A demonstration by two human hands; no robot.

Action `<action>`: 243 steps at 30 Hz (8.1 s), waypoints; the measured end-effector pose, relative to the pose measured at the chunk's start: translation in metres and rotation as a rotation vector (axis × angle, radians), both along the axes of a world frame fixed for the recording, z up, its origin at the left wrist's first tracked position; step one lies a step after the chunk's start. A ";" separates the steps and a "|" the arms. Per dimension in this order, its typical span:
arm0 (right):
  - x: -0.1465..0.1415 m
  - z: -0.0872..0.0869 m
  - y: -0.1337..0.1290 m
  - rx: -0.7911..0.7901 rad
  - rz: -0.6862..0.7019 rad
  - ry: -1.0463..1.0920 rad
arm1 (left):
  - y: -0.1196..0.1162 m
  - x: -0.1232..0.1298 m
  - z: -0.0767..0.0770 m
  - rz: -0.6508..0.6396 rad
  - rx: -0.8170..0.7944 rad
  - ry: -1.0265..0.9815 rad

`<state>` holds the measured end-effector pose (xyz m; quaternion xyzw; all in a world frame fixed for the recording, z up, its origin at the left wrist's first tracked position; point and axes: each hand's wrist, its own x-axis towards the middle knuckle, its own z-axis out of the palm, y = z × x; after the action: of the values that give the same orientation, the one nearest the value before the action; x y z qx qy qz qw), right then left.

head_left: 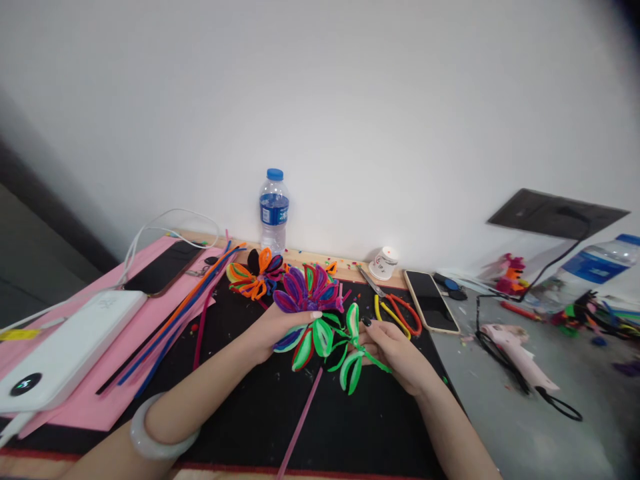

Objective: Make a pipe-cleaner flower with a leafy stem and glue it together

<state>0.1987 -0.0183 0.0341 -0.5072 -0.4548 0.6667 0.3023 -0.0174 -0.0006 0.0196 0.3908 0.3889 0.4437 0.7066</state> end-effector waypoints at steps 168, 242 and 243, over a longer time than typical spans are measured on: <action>0.001 -0.006 0.001 0.156 0.062 -0.013 | -0.002 0.002 0.003 0.031 0.030 0.006; -0.003 -0.024 0.016 0.439 -0.036 -0.112 | -0.005 0.012 0.016 0.143 -0.058 0.024; -0.003 -0.024 0.017 0.420 -0.040 -0.090 | -0.004 0.011 0.015 0.140 -0.054 0.023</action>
<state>0.1956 -0.0015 0.0102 -0.4713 -0.5867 0.5277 0.3939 -0.0063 -0.0047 0.0344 0.3486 0.4352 0.4767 0.6796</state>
